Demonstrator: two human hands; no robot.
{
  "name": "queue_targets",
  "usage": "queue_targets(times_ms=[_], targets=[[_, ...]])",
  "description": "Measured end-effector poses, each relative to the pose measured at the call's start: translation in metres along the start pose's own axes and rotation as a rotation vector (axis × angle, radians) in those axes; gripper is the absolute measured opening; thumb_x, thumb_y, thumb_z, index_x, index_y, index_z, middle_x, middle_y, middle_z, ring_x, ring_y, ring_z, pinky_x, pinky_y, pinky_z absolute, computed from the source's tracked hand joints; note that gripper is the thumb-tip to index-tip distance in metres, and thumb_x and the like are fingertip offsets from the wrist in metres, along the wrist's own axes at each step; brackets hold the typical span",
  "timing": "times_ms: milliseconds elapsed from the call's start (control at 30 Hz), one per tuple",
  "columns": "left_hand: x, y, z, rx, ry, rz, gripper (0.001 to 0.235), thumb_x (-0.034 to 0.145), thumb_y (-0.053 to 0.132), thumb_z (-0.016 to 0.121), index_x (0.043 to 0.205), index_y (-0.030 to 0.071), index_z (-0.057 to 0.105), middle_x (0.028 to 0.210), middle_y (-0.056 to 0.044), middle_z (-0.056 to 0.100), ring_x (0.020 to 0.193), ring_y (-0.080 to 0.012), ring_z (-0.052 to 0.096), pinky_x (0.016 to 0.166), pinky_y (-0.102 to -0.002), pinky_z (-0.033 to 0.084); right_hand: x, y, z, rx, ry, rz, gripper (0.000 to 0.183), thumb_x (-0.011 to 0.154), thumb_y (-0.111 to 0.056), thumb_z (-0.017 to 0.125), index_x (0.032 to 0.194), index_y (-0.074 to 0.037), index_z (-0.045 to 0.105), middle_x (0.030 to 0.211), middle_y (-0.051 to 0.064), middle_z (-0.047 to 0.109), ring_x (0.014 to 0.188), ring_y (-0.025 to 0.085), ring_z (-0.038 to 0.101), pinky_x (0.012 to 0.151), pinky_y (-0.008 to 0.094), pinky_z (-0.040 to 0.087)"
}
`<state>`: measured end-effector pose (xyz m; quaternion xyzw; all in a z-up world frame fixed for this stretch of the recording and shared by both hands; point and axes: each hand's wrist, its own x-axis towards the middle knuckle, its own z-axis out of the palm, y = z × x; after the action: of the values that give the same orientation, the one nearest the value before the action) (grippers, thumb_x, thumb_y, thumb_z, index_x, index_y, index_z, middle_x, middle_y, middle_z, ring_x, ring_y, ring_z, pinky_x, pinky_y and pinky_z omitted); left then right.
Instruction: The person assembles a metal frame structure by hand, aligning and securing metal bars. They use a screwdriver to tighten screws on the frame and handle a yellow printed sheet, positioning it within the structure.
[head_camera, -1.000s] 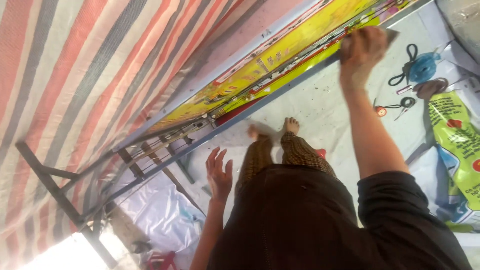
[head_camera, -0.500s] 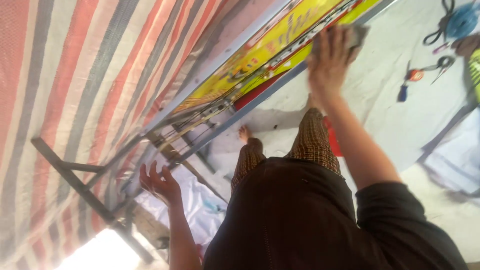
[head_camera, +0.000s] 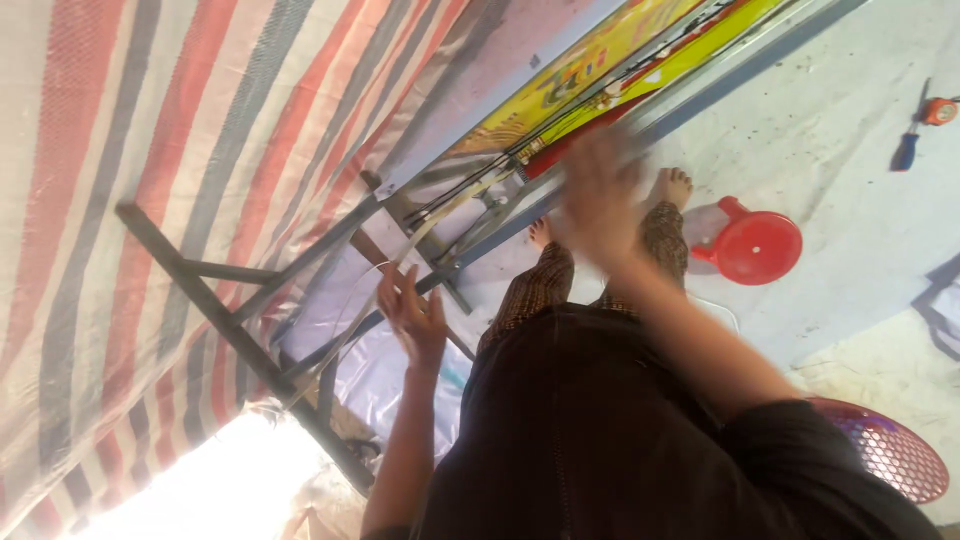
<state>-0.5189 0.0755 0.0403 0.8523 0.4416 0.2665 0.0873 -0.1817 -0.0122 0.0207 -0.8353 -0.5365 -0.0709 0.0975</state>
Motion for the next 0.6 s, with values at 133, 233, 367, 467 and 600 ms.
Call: queue_targets(times_ms=[133, 233, 367, 467, 600], targets=[[0.010, 0.018, -0.006, 0.057, -0.056, 0.014, 0.044, 0.097, 0.043, 0.063, 0.125, 0.009, 0.069, 0.141, -0.019, 0.056, 0.131, -0.0406, 0.054, 0.108, -0.053, 0.040, -0.029, -0.087, 0.007, 0.343, 0.112, -0.422, 0.061, 0.105, -0.043, 0.039, 0.160, -0.019, 0.041, 0.167, 0.011, 0.035, 0.157, 0.035, 0.022, 0.121, 0.062, 0.004], [0.010, 0.003, 0.002, 0.091, -0.070, 0.030, 0.048, 0.100, 0.050, 0.057, 0.126, 0.012, 0.068, 0.139, -0.016, 0.058, 0.129, -0.0375, 0.056, 0.106, -0.050, 0.041, -0.030, -0.069, 0.043, 0.297, 0.124, -0.442, 0.060, 0.104, -0.049, 0.037, 0.160, -0.027, 0.042, 0.168, 0.003, 0.035, 0.157, 0.031, 0.022, 0.122, 0.062, 0.002], [0.029, -0.007, 0.002, 0.087, -0.092, -0.024, 0.059, 0.103, 0.061, 0.046, 0.137, 0.015, 0.063, 0.139, -0.014, 0.059, 0.127, -0.0364, 0.057, 0.103, -0.050, 0.042, -0.014, 0.001, 0.017, -0.071, 0.106, -0.217, 0.073, 0.095, -0.069, 0.051, 0.161, -0.038, 0.043, 0.170, -0.004, 0.034, 0.157, 0.028, 0.026, 0.124, 0.060, 0.004], [0.049, -0.010, -0.007, -0.057, -0.256, -0.096, 0.047, 0.101, 0.042, 0.060, 0.137, 0.011, 0.062, 0.121, -0.013, 0.068, 0.106, -0.0372, 0.068, 0.094, -0.053, 0.049, -0.016, 0.009, 0.007, 0.360, -0.125, -0.084, 0.066, 0.101, -0.042, 0.061, 0.162, -0.027, 0.043, 0.170, 0.003, 0.031, 0.155, 0.035, 0.022, 0.117, 0.067, 0.008], [0.064, -0.018, -0.008, -0.112, -0.337, -0.071, 0.035, 0.100, 0.026, 0.065, 0.130, 0.009, 0.064, 0.100, -0.015, 0.067, 0.087, -0.0383, 0.067, 0.080, -0.048, 0.053, -0.015, 0.008, 0.002, 0.371, -0.133, -0.063, 0.064, 0.103, -0.041, 0.057, 0.163, -0.027, 0.039, 0.170, 0.003, 0.032, 0.155, 0.035, 0.023, 0.117, 0.067, 0.008]])
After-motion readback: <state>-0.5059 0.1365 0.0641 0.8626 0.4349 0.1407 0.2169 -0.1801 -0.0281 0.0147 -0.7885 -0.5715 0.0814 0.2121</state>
